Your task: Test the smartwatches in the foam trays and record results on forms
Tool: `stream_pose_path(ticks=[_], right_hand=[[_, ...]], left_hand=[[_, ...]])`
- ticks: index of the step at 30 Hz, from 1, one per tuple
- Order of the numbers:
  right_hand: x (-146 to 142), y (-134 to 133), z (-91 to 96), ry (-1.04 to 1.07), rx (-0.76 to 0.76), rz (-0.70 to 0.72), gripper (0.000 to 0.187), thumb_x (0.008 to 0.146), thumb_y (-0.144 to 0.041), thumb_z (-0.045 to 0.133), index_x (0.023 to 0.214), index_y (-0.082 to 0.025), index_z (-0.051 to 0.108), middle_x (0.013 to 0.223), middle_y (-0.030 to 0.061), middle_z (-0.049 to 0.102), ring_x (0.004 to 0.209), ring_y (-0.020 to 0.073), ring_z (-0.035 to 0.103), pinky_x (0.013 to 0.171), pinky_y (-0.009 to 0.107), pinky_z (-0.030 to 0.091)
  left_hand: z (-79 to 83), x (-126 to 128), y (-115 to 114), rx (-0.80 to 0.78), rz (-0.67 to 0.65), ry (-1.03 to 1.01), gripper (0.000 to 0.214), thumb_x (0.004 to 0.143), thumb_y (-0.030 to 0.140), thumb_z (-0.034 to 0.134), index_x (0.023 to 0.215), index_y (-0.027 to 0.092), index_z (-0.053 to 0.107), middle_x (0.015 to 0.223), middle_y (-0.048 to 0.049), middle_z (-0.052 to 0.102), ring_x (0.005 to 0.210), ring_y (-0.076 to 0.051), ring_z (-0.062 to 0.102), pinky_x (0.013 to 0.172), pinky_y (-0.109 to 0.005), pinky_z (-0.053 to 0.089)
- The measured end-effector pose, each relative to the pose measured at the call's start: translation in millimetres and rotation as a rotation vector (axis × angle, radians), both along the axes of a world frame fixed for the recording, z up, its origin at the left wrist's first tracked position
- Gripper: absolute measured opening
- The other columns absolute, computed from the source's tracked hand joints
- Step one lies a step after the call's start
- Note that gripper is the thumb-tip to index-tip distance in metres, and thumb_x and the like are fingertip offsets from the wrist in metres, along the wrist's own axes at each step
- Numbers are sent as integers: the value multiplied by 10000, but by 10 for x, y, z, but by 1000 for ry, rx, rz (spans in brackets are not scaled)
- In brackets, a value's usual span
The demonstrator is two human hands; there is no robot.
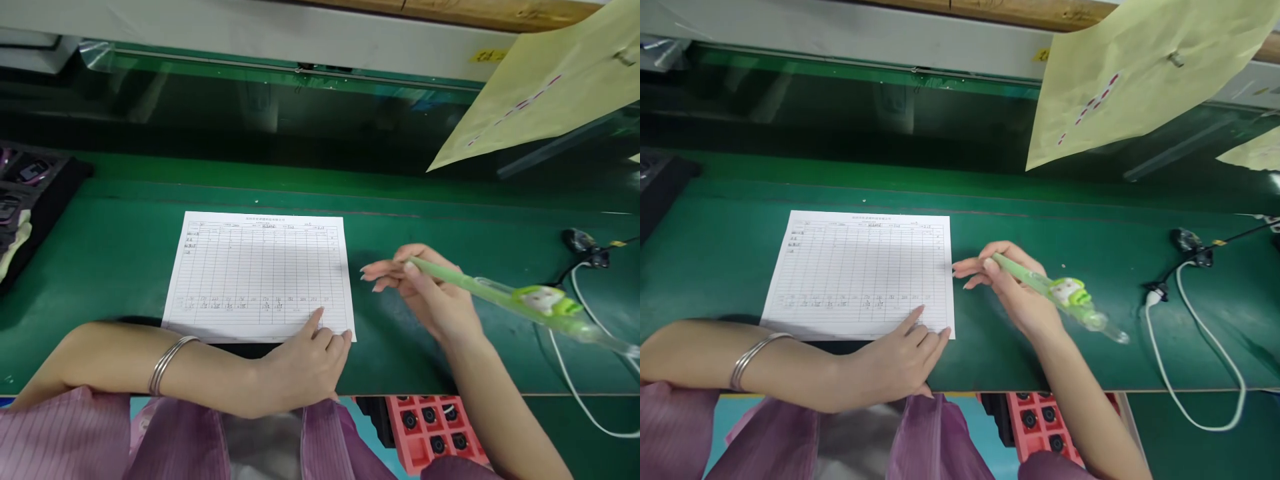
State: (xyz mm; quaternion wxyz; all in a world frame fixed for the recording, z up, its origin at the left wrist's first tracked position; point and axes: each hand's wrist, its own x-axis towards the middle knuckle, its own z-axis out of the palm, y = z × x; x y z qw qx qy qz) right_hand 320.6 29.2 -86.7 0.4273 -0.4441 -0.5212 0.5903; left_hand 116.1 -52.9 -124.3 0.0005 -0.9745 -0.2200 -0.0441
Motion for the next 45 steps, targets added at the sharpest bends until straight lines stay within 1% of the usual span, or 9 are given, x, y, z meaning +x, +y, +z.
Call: stream_pose_path(ticks=[3, 6, 9, 13, 16, 19, 23, 36, 45], right_hand=[[-169, -144, -143, -113, -14, -45, 218, 926, -386, 575, 901, -188, 664, 770, 60, 715, 528, 136, 625, 442, 239, 485], [-273, -245, -230, -206, -22, -67, 205, 879, -347, 641, 807, -166, 706, 519, -7, 612, 334, 74, 434, 346, 223, 388], [-322, -264, -257, -203, -45, 3, 155, 803, -305, 718, 728, -170, 720, 521, 3, 618, 425, 124, 555, 438, 261, 500], [-364, -247, -297, -158, -125, -3, 179, 738, -298, 768, 853, -171, 718, 736, 49, 706, 588, 173, 669, 558, 295, 577], [-391, -274, -353, -173, -167, -21, 177, 733, -290, 765, 828, -168, 679, 643, 19, 673, 517, 150, 623, 500, 268, 528], [-411, -331, -394, -315, -55, -70, 142, 751, -261, 727, 688, -172, 635, 544, -10, 605, 469, 125, 539, 458, 248, 438], [-427, -389, -411, -466, 75, -113, 232, 793, -260, 671, 589, -185, 588, 498, -20, 557, 459, 121, 484, 455, 257, 377], [-428, -385, -469, -518, 191, -44, 242, 839, -313, 655, 631, -198, 609, 545, -7, 590, 507, 148, 520, 509, 289, 409], [-423, -381, -459, -491, 158, -62, 279, 835, -299, 649, 585, -191, 588, 511, -12, 559, 481, 135, 484, 488, 272, 385]], left_hand=[[-3, -4, 12, -21, 17, -3, 850, 841, 616, 525, 1331, -74, 450, 961, -123, 618, 850, -237, 531, 1032, -492, 384], [-17, -14, 17, -42, 25, -5, 861, 841, 628, 513, 1341, -69, 439, 964, -117, 614, 847, -231, 521, 1049, -477, 369], [-29, -30, 24, -37, 31, -12, 869, 834, 642, 509, 1340, -60, 441, 988, -124, 608, 866, -233, 521, 1061, -468, 351], [-30, -48, 39, -43, -2, -25, 816, 813, 624, 562, 1337, 7, 459, 997, -103, 601, 890, -233, 525, 1063, -470, 340], [-20, -53, 30, -41, -9, -14, 783, 816, 611, 570, 1332, 32, 466, 1025, -104, 597, 933, -241, 528, 1055, -458, 345], [-16, -52, 6, -39, 6, 8, 769, 836, 597, 552, 1348, 32, 453, 1013, -96, 597, 941, -238, 534, 1053, -437, 344], [-35, -45, -13, -35, 4, 7, 765, 844, 601, 534, 1348, 32, 456, 1003, -97, 601, 952, -245, 538, 1051, -434, 336], [-60, -43, -31, -41, 18, 7, 746, 857, 587, 522, 1355, 38, 446, 986, -98, 594, 925, -244, 537, 1052, -444, 326], [-57, -48, -14, -41, 14, 5, 744, 855, 588, 527, 1351, 39, 449, 985, -97, 597, 926, -242, 537, 1052, -442, 325]])
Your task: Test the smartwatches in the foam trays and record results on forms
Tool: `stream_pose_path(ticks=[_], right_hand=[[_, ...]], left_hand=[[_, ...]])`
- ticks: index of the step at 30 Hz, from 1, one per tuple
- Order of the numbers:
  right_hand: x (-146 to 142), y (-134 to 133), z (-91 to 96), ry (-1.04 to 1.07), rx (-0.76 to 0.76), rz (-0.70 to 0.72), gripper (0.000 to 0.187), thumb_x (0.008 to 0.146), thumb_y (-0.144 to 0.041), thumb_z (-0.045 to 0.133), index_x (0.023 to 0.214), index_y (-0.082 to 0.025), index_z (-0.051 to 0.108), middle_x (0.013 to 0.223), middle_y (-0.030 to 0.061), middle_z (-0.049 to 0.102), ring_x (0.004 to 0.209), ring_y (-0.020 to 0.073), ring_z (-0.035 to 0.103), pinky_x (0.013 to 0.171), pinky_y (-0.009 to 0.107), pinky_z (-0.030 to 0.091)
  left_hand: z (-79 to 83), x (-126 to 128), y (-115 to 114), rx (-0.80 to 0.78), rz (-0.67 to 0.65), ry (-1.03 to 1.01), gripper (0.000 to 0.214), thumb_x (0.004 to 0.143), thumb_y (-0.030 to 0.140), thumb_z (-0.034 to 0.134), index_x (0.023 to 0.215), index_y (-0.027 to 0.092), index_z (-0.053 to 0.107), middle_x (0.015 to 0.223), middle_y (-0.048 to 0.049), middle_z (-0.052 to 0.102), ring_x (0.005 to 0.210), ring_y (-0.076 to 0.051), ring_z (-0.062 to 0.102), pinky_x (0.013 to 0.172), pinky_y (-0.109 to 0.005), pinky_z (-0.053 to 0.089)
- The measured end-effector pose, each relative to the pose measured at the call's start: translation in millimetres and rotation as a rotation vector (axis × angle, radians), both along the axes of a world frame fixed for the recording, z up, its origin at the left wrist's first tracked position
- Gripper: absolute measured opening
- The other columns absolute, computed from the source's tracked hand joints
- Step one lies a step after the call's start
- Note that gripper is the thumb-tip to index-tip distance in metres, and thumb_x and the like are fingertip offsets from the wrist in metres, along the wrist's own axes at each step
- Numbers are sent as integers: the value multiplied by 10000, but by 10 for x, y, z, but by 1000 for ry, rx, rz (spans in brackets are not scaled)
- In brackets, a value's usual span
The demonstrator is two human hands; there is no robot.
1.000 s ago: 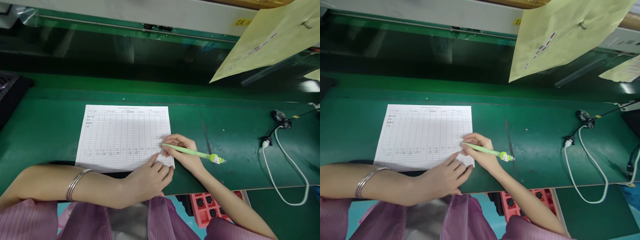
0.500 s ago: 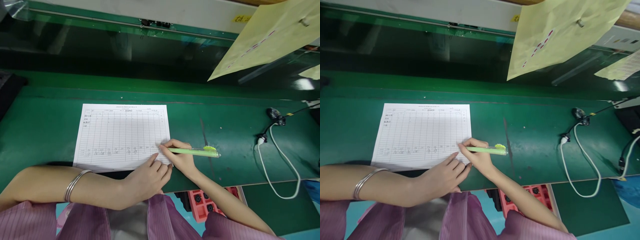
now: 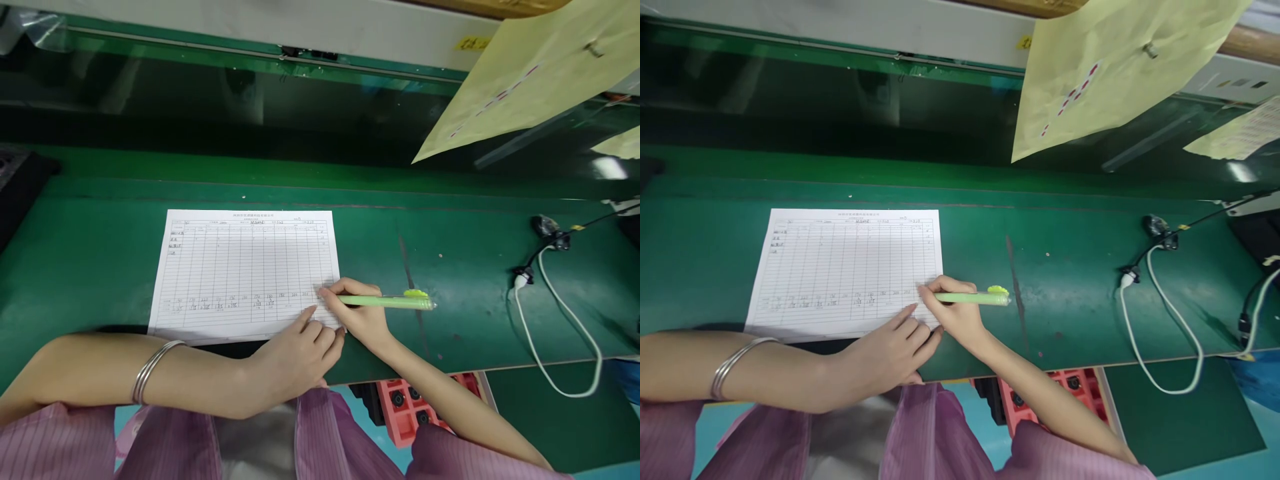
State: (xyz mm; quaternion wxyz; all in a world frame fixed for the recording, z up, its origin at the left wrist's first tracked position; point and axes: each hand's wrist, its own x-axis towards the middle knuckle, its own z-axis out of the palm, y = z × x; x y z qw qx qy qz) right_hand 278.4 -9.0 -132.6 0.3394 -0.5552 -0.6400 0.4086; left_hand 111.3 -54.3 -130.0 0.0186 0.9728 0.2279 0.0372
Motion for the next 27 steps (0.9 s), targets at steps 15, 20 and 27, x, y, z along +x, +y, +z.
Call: stream_pose_path(ticks=[15, 20, 27], right_hand=[[92, 5, 5, 81, 118, -123, 293, 870, -416, 591, 701, -178, 582, 551, -10, 591, 438, 120, 489, 424, 225, 397], [145, 13, 3, -27, 230, -113, 250, 897, -382, 563, 778, -168, 611, 607, -3, 594, 501, 137, 540, 452, 226, 438], [298, 106, 32, -219, 367, 3, 236, 912, -322, 560, 1091, -207, 661, 1027, 99, 645, 911, 237, 640, 807, 358, 536]], left_hand=[[-167, 35, 78, 65, -162, -121, 664, 946, 594, 259, 1429, 156, 381, 1499, -117, 385, 1345, -349, 356, 1041, -474, 299], [-161, -46, 147, -47, -191, -84, 750, 919, 649, 229, 1483, 157, 269, 1557, -101, 272, 1400, -311, 303, 1097, -436, 285], [-52, -441, 261, -78, -160, -36, 820, 885, 678, 289, 1496, 137, 210, 1559, -133, 256, 1425, -317, 241, 1111, -492, 280]])
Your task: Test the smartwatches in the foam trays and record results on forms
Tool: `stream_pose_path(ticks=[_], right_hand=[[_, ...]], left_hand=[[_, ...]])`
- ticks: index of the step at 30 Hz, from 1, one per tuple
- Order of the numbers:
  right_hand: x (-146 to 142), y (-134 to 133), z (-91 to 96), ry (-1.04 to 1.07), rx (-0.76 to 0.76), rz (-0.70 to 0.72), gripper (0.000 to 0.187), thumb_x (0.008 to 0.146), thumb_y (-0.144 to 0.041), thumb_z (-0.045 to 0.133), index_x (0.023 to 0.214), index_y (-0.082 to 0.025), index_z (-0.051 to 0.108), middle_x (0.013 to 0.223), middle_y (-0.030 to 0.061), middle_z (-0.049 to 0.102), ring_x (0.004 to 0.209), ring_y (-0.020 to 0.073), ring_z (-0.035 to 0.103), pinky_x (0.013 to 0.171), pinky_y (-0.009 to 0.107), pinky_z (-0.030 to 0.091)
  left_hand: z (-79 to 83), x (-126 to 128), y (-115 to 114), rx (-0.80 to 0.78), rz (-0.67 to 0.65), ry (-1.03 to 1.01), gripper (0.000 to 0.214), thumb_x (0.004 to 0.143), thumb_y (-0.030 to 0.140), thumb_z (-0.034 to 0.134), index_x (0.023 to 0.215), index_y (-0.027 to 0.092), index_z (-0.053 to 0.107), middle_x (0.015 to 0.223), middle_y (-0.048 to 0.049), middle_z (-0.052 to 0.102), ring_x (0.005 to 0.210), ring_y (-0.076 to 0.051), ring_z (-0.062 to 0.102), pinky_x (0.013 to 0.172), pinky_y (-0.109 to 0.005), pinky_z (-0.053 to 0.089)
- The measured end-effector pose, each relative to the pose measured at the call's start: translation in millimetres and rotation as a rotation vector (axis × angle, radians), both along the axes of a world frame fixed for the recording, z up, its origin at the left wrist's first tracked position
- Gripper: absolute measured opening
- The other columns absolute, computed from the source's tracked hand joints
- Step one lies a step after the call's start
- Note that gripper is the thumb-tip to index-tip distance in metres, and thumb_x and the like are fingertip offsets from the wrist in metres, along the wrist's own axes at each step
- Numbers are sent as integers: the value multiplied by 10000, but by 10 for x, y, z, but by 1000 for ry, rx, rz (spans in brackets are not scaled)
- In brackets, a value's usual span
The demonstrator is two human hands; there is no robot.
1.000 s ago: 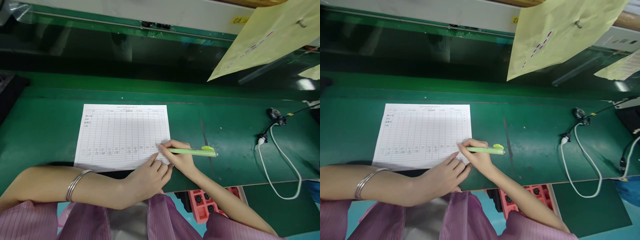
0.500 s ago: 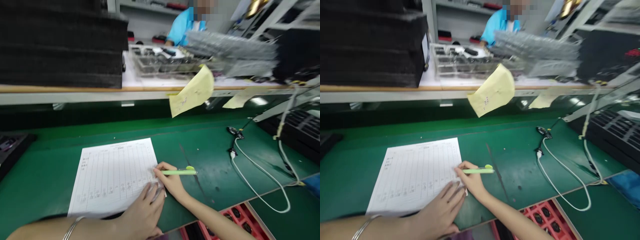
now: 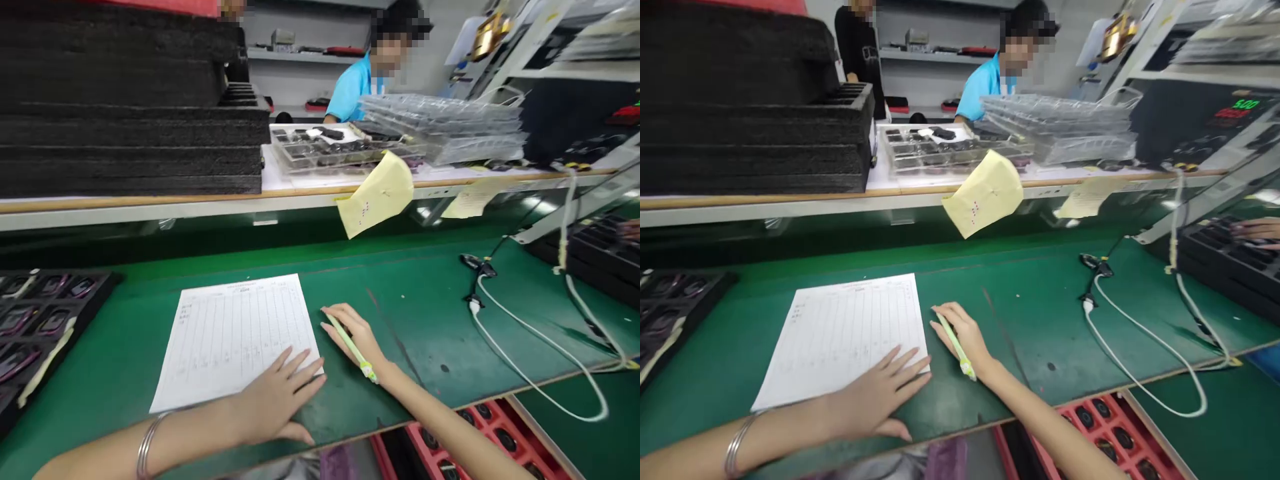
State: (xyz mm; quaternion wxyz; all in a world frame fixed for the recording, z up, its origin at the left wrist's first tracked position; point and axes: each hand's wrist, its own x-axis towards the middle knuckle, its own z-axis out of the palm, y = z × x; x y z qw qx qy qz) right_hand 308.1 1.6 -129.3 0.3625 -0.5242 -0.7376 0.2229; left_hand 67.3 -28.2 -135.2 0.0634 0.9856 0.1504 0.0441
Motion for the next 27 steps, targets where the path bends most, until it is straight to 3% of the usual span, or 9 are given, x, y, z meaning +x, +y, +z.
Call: stream_pose_path(ticks=[4, 9, 15, 19, 23, 27], right_hand=[[4, 38, -58, -120, 59, 45, 301, 933, -329, 524, 1188, -211, 631, 1125, 146, 619, 1042, 308, 607, 899, 462, 511], [-91, 120, -104, -395, 265, 107, 343, 965, -315, 470, 1273, -190, 554, 1118, 152, 625, 998, 296, 634, 834, 431, 559], [-200, 176, -108, -466, 270, 153, 345, 979, -300, 443, 1310, -221, 502, 1118, 138, 612, 974, 289, 626, 802, 425, 565], [-195, 168, -113, -462, 277, 213, 341, 985, -258, 440, 1320, -223, 490, 1111, 125, 632, 949, 272, 615, 809, 422, 556], [-151, 153, -139, -422, 314, 194, 297, 988, -249, 439, 1271, -233, 527, 1095, 102, 651, 949, 249, 631, 811, 396, 565], [-124, 162, -118, -423, 339, 178, 263, 987, -254, 436, 1216, -211, 557, 1059, 100, 668, 923, 238, 650, 815, 390, 570]], left_hand=[[4, -301, 10, 17, 79, 28, 812, 880, 674, 315, 1492, 149, 224, 1547, -158, 277, 1426, -329, 232, 1121, -522, 239], [11, -525, -26, 25, 171, 51, 824, 880, 682, 281, 1499, 144, 194, 1561, -171, 227, 1426, -362, 209, 1101, -571, 246], [4, -538, -161, 109, 251, 72, 755, 903, 619, 366, 1493, 170, 222, 1557, -182, 234, 1418, -381, 223, 1064, -619, 265], [-17, -460, -286, 97, 322, 48, 803, 893, 665, 290, 1507, 162, 169, 1543, -240, 221, 1419, -397, 208, 1046, -631, 258], [-195, -362, -351, 174, 364, -25, 913, 838, 749, 251, 1522, 173, 69, 1550, -240, 193, 1411, -420, 205, 1027, -624, 249], [-444, -305, -289, 317, 366, -84, 873, 837, 740, 294, 1520, 223, 123, 1520, -176, 329, 1340, -397, 353, 1033, -558, 260]])
